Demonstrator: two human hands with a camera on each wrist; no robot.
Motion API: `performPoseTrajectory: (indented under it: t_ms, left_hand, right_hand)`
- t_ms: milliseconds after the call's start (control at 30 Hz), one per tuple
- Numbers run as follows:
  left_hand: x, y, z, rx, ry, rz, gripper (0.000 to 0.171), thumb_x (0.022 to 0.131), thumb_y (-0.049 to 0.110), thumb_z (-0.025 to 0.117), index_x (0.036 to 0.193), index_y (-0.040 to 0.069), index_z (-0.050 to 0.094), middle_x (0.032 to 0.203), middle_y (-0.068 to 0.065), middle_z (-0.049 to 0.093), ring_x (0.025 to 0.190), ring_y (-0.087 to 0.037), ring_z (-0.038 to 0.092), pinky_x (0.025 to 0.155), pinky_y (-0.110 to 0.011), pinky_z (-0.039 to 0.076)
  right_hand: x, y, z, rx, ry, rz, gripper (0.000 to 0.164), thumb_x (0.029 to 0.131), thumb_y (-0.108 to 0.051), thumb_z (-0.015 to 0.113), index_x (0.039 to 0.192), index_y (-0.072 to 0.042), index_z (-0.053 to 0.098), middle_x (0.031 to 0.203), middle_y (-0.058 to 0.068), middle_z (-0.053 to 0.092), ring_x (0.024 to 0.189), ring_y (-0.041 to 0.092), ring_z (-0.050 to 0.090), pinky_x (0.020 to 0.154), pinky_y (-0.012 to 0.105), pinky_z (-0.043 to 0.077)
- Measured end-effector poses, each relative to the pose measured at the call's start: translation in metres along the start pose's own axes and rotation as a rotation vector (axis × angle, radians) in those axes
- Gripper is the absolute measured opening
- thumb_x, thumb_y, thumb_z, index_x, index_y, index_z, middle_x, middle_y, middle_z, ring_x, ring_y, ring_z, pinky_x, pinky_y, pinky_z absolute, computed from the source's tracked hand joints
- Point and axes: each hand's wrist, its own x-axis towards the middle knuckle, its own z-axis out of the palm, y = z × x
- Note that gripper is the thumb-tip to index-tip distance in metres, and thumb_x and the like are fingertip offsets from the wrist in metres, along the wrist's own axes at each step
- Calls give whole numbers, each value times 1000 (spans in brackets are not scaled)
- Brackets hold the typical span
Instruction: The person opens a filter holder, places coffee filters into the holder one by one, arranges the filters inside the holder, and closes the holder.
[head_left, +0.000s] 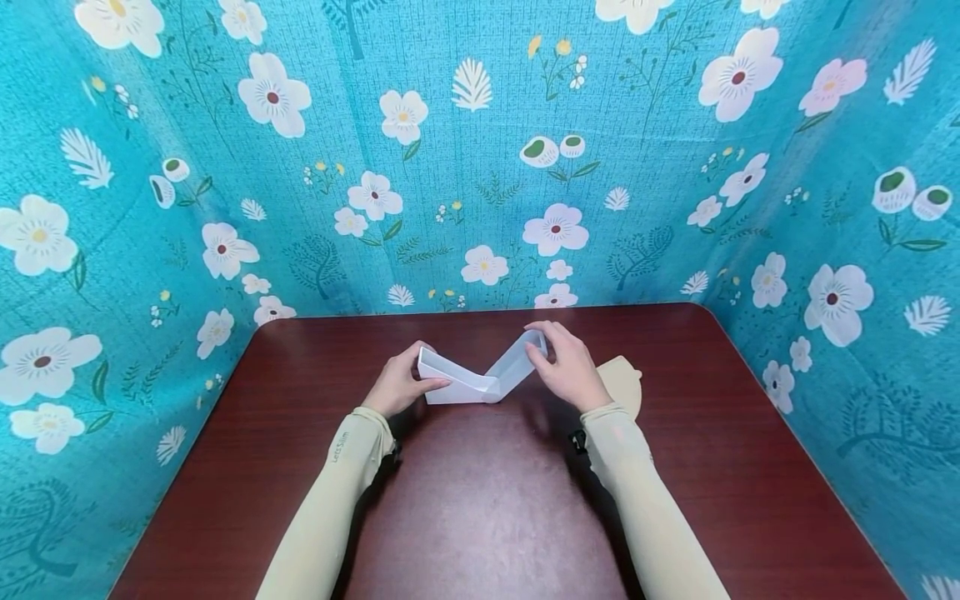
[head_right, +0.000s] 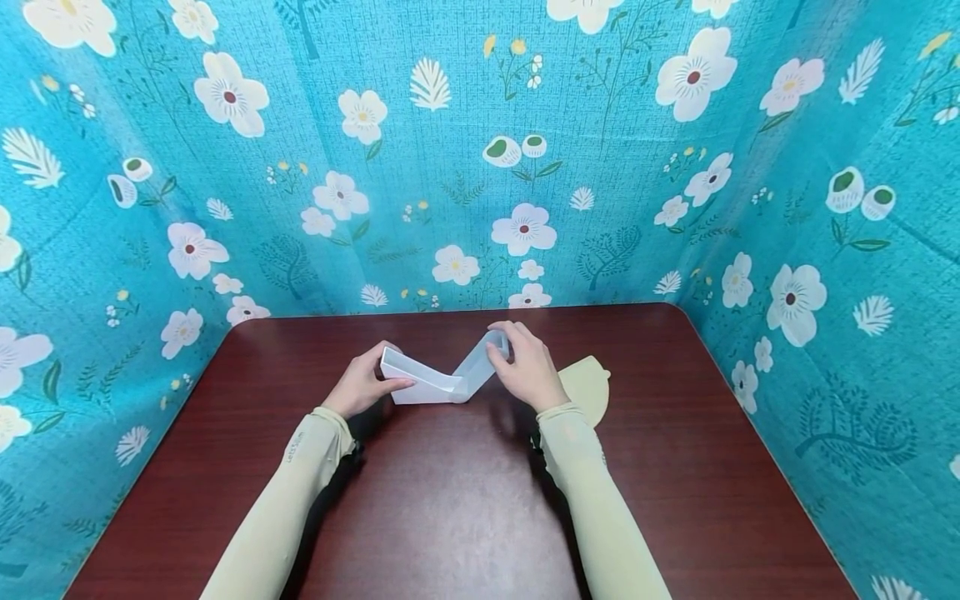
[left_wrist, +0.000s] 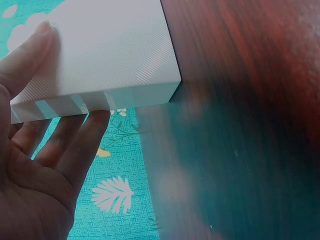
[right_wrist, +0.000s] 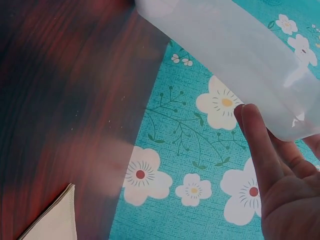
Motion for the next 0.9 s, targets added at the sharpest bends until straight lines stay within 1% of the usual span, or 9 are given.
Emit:
performPoseTrajectory:
  t_ms: [133,233,567,900]
  left_hand:
    - [0,0,0,5,-2,0,44,83,25,89,115,16,62,105,-5,74,88,-19,66,80,-34,55]
    - [0,1,0,9,-4,-5,44,83,26,89,115,16,61,105,-4,73,87,-18,66,79,-33,55]
    - [-1,2,1,15,0,-18,44,83,26,89,117,17,62,107,-3,74,89,-19,65,80,-34,54]
    - [-2,2,1,13,1,-18,44,83,27,89,117,17,62,107,-4,74,90,-20,65,81,-34,55]
  right_hand:
    - [-2,1,-2,19,-2,16,30,102,-23,63,131,-16,65,108,7,64,86,25,58,75,38,49]
    - [-3,2,-3,21,-2,27,30,102,-23,62,131,-16,65,108,6,64,87,24,58,75,38,48]
    - [-7,9,-2,21,16,39,29,102,-23,61,130,-15,65,107,6,64,86,23,56,76,39,48]
    - [-10,13,-3,13,4,66,31,102,-24,61,132,-14,64,118,9,65,91,25,59,79,41,51]
